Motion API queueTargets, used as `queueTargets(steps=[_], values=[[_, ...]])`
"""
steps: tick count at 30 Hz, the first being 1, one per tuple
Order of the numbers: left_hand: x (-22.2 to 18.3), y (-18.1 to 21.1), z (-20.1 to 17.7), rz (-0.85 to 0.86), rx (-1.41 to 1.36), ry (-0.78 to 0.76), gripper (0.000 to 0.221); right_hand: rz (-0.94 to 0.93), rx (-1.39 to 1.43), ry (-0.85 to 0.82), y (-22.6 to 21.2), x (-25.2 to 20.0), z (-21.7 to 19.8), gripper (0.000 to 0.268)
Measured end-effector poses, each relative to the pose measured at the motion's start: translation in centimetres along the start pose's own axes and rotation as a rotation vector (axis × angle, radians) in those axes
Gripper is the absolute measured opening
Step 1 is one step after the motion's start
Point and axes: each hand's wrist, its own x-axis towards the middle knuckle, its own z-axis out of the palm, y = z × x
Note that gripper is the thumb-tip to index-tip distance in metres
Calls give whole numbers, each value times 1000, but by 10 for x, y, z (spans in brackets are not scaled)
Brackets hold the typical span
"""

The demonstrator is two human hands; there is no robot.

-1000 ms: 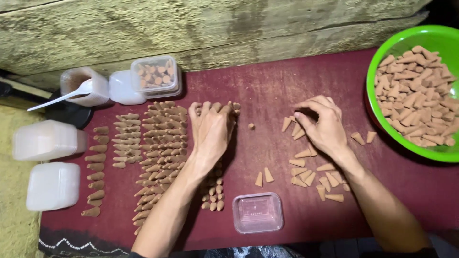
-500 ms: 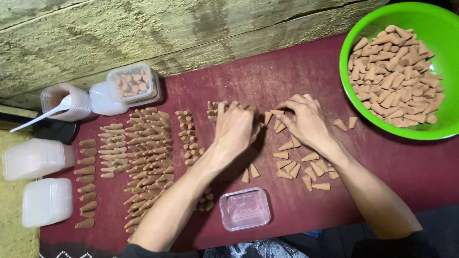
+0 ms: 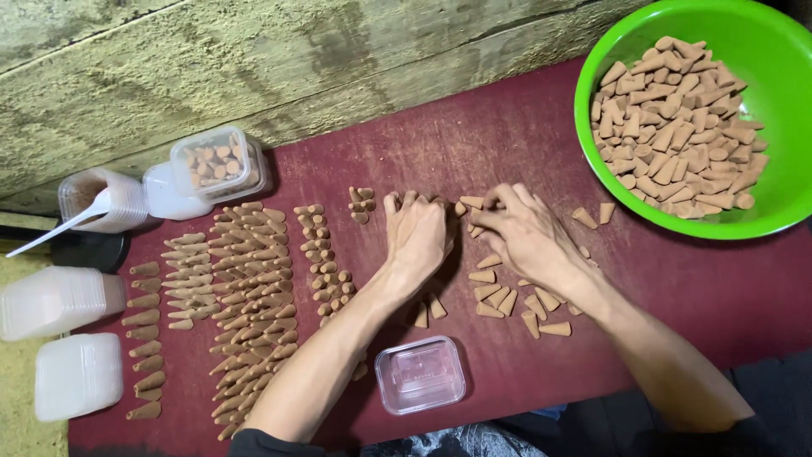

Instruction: Arranging incense cones into organized rows on a work surface at a fast pace.

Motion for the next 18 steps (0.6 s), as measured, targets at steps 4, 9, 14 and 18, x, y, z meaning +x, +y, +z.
queueTargets(steps=[4,9,14,18], values=[[4,-18,26,-6,-47,26,26,-79,-92,0,9,-3,21,19],[-14,-17,-6,50,-314,135,17,-118,-223,28,-1,2,16,15],[-32,-34,-1,25,-429,139,11,-146,-275,-5,-24,-2,-11,24],[-65,-38,-33,16,-439,118,13,-157,-324,10,-41,-5,-22,39]])
